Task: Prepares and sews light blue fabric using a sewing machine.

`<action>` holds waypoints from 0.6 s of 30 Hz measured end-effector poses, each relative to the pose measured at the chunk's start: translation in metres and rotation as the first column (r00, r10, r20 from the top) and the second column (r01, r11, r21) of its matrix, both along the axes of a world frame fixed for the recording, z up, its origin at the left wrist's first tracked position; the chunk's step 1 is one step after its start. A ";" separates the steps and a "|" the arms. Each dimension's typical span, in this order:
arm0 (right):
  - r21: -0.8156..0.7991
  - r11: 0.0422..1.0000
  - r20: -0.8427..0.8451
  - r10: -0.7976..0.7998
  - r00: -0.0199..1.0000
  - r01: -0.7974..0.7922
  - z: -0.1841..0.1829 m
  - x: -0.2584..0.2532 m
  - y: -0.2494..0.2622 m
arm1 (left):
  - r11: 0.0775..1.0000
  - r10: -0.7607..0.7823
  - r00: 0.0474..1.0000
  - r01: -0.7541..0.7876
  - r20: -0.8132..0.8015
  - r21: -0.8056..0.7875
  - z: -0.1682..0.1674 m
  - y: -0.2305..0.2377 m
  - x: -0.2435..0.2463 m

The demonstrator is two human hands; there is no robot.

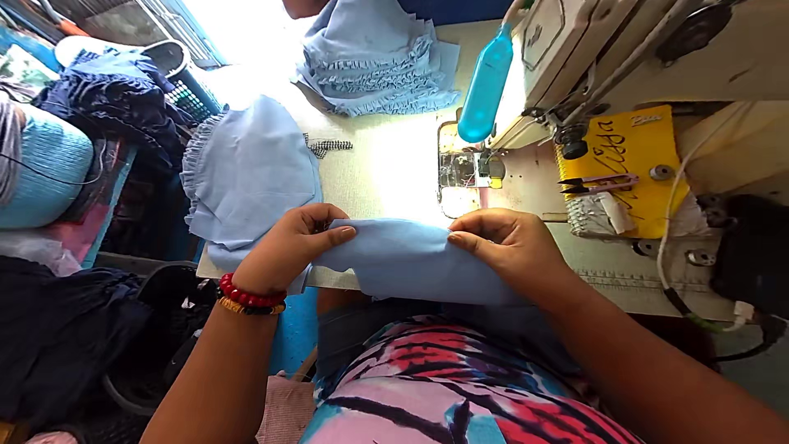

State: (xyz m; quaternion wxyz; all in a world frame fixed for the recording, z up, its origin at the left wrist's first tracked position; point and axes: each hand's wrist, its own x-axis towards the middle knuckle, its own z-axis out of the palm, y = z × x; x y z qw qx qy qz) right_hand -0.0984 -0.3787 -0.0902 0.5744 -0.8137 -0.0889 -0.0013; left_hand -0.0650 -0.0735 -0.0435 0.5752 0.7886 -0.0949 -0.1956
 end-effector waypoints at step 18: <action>0.028 1.000 0.141 -0.018 0.990 0.014 -0.001 -0.008 0.002 | 0.987 0.132 0.981 -0.116 0.146 -0.115 -0.002 -0.001 -0.013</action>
